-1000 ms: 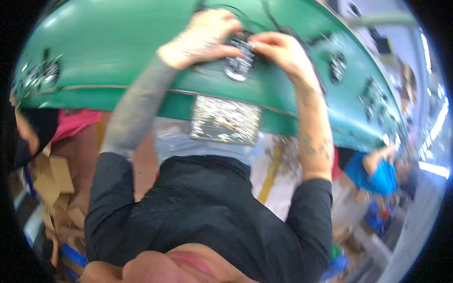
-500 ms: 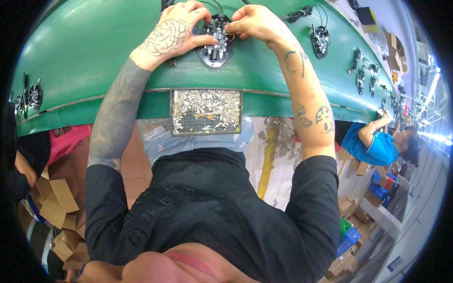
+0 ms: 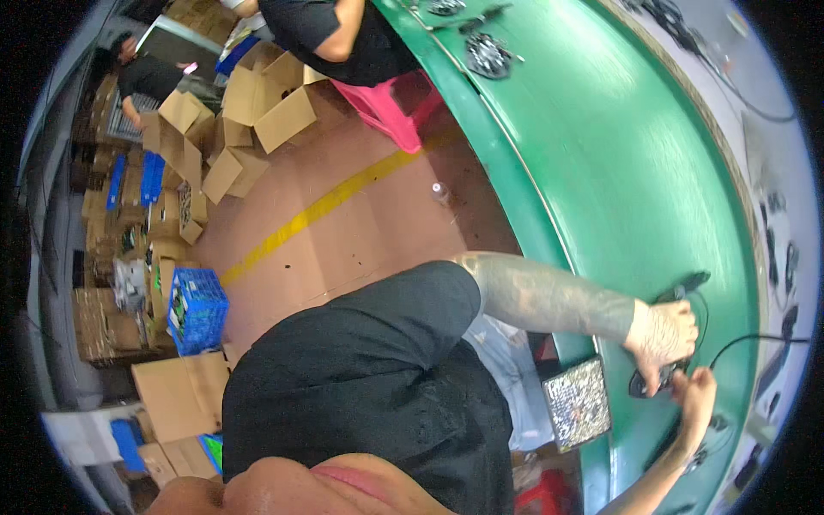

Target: The person assembles the internal components of a computer mouse by securing the PCB and mouse cable into the plastic housing with screws, using an electric screwdriver.

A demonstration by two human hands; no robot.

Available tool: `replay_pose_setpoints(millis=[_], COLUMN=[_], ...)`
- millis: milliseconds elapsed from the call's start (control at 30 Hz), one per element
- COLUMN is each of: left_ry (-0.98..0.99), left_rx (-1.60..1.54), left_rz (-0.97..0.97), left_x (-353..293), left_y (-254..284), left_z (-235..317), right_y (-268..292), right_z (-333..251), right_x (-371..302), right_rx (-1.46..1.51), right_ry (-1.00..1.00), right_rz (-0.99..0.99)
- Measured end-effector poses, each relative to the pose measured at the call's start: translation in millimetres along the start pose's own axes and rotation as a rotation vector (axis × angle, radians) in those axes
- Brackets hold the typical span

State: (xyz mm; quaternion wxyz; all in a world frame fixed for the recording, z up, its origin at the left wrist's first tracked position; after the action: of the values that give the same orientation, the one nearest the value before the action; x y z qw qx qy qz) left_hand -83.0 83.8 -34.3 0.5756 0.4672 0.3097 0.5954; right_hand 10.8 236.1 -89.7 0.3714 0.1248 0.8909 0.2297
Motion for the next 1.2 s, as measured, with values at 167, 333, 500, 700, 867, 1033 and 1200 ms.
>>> replay_pose_setpoints(millis=[167, 333, 500, 700, 867, 1033, 1200], left_ry=[-0.018, -0.082, -0.13, -0.482, -0.436, -0.367, -0.373], left_rx=[0.016, 0.043, 0.304, -0.03, 0.047, 0.1, 0.103], left_rz=[0.004, 0.008, 0.414, -0.198, -0.173, -0.184, -0.111], left_x=[-10, 23, 34, -48, -103, -110, -111], left_y=[-10, -3, 55, 22, -1, -4, -12], left_z=[-4, -19, -40, 77, 91, 82, 82], right_y=[-8, 55, 27, 28, 69, 113, 61], right_z=[-21, 2, -11, 18, -1, -18, -74], right_x=[-13, -92, -91, -82, -128, -157, -140], right_rx=[-0.057, -0.388, -0.771, -0.636, -0.354, 0.859, 1.261], right_ry=[0.173, 0.084, -0.132, -0.086, 0.109, 0.853, 1.245], right_rz=[0.028, 0.782, 0.745, 0.63, 0.893, 0.665, 0.237])
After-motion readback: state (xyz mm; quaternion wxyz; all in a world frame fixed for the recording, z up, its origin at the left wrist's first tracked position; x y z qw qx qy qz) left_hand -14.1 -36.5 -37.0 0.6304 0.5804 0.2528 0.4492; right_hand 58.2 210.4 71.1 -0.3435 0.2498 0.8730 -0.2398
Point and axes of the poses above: each hand's wrist, its own x-axis towards the middle knuckle, its own y-axis out of the back of the hand, z = x × y, the point moved 9 cm from there along x, towards the middle knuckle, and after that the axes turned 12 degrees about -z, right-handed, at the moved point
